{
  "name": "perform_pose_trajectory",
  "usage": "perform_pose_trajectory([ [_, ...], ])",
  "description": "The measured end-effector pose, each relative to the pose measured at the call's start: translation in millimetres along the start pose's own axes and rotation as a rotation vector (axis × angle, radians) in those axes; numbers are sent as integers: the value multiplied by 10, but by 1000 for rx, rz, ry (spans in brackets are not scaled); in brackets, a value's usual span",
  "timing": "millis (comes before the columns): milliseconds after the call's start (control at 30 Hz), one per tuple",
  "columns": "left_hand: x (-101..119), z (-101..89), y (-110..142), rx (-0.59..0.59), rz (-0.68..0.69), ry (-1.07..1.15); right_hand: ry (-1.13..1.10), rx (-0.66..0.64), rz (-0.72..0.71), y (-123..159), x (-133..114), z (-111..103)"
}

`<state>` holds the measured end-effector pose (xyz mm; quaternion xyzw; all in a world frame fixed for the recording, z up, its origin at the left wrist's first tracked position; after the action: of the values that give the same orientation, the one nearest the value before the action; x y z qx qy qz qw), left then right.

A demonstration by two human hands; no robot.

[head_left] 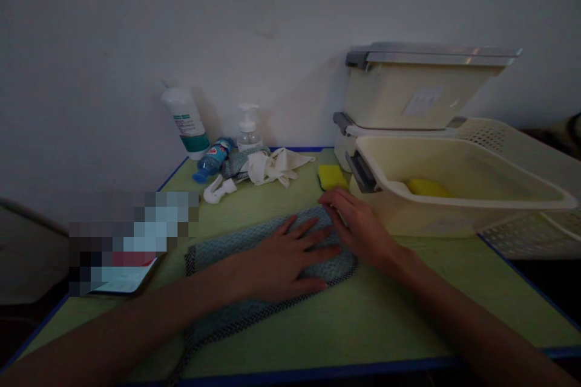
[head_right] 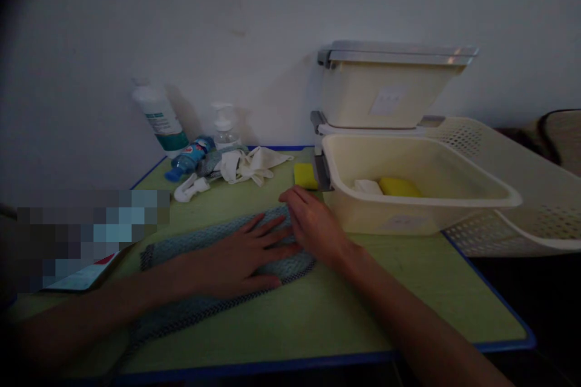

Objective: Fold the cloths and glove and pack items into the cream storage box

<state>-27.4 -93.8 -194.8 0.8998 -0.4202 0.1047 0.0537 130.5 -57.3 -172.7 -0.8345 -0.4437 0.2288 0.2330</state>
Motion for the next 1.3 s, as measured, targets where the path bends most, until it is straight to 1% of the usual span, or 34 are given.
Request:
perform_pose_trajectory([
  [67, -9, 31, -54, 57, -57, -16, -43, -20, -12, 7, -50, 28],
  [167, -17, 55, -128, 116, -128, -37, -95, -79, 11, 24, -149, 115],
  [300, -8, 66, -169, 174, -161, -37, -155, -174, 75, 46, -243, 276],
  [400, -10, 66, -173, 244, -144, 30, -166, -196, 149, 62, -217, 364],
  [467, -31, 72, -171, 258, -168, 102, -157, -193, 191, 74, -172, 392],
  [533, -60, 80, -150, 258, -214, 142, -134, -198, 202, 82, -138, 402],
  [633, -97, 95, -59, 235, -251, 50, -77, -238, 187, 87, -129, 409],
  [767, -145, 118, 178, 122, -301, -101, 5, -320, 169, 87, -151, 432],
  [867, -167, 118, 403, 58, -355, -131, 65, -336, 142, 80, -168, 441],
  [967, -173, 121, 618, 21, -409, -141, 109, -379, 140, 70, -187, 441],
  [1067, -168, 142, 770, -7, -415, -139, 127, -442, 165, 59, -213, 435],
  [1167, -168, 154, 815, -22, -416, -137, 137, -485, 181, 42, -212, 425],
  [1300, -220, 102, 696, -41, -420, -140, 150, -523, 192, 4, -97, 410],
])
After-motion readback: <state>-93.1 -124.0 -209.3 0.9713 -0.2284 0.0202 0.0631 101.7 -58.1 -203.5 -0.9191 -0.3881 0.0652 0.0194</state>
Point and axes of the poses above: each hand's wrist, its own y-axis away from the middle knuckle, its own z-axis out of the palm, x = y × z, the point moved 2 cm from there along -y, towards the middle knuckle, and after that the axes turned 8 degrees about -z, right-handed, at the moved point
